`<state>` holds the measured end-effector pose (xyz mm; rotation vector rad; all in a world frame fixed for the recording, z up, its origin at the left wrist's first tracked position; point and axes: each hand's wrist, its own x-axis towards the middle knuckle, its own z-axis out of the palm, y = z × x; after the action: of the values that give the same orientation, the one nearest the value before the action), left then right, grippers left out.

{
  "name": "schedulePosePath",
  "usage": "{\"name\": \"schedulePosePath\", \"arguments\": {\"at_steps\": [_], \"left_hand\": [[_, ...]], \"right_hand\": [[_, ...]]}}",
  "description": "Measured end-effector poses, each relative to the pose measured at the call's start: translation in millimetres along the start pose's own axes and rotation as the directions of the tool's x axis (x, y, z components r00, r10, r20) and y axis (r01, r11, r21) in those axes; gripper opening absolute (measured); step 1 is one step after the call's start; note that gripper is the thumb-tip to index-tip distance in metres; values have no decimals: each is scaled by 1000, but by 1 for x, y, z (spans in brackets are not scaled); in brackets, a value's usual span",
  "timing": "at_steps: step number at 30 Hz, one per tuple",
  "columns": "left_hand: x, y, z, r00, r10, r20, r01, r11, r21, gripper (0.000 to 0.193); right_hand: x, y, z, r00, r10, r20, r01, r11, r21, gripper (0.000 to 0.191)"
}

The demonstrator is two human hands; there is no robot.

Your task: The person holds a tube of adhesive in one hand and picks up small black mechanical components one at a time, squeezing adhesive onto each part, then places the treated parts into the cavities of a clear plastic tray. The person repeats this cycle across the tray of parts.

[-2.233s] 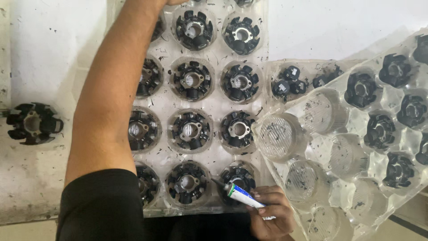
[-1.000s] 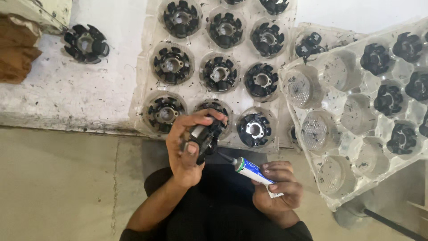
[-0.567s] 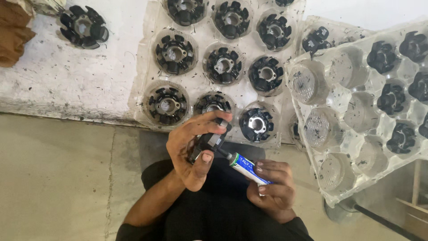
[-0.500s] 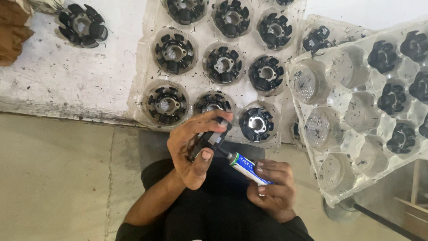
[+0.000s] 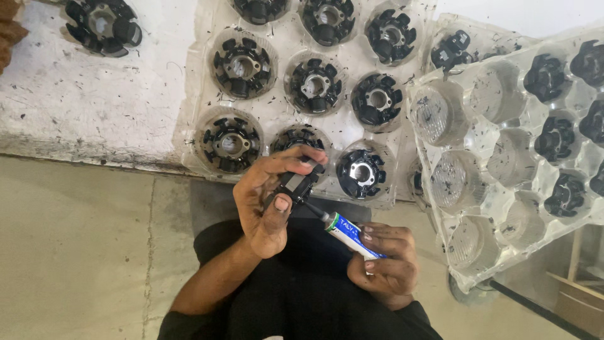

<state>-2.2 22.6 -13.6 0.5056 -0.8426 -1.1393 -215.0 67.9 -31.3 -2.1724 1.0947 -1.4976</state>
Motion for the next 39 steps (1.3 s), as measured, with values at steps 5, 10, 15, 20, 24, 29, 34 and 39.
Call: {"name": "schedulePosePath", "arguments": {"at_steps": [5,10,15,20,24,29,34,39], "left_hand": [[-2,1,0,999,-35,-34,33,998,-50,41],[-4,0,3,986,-145,-81,110,934,-339,44],[-9,-6,16,925,-349,-149,173,737,-653,50],[-14,-10,19,879,-449,-158,220,677,-702,50],[-15,-10,18,829,-540,-143,250,588,-769,48],[-13,-10,19,805,-569,-169,245,577,-779,48],[-16,-13,15,796,-584,-158,246,552,-796,49],[-15,-15,14,767,-618,-175,251,540,-804,49]], "right_hand": [[1,-3,-3,1000,18,24,-18,1000,-2,49],[-2,-8,1,994,99,-36,-97,994,45,51],[-7,3,15,970,30,-242,-14,998,67,46],[-10,8,5,993,-11,-114,25,992,126,42],[-11,7,6,989,-30,-145,45,994,103,41],[-12,4,6,988,23,-150,-8,995,95,44],[-10,3,5,991,37,-128,-25,996,89,44],[-6,-4,1,995,87,-51,-82,993,90,46]]}}
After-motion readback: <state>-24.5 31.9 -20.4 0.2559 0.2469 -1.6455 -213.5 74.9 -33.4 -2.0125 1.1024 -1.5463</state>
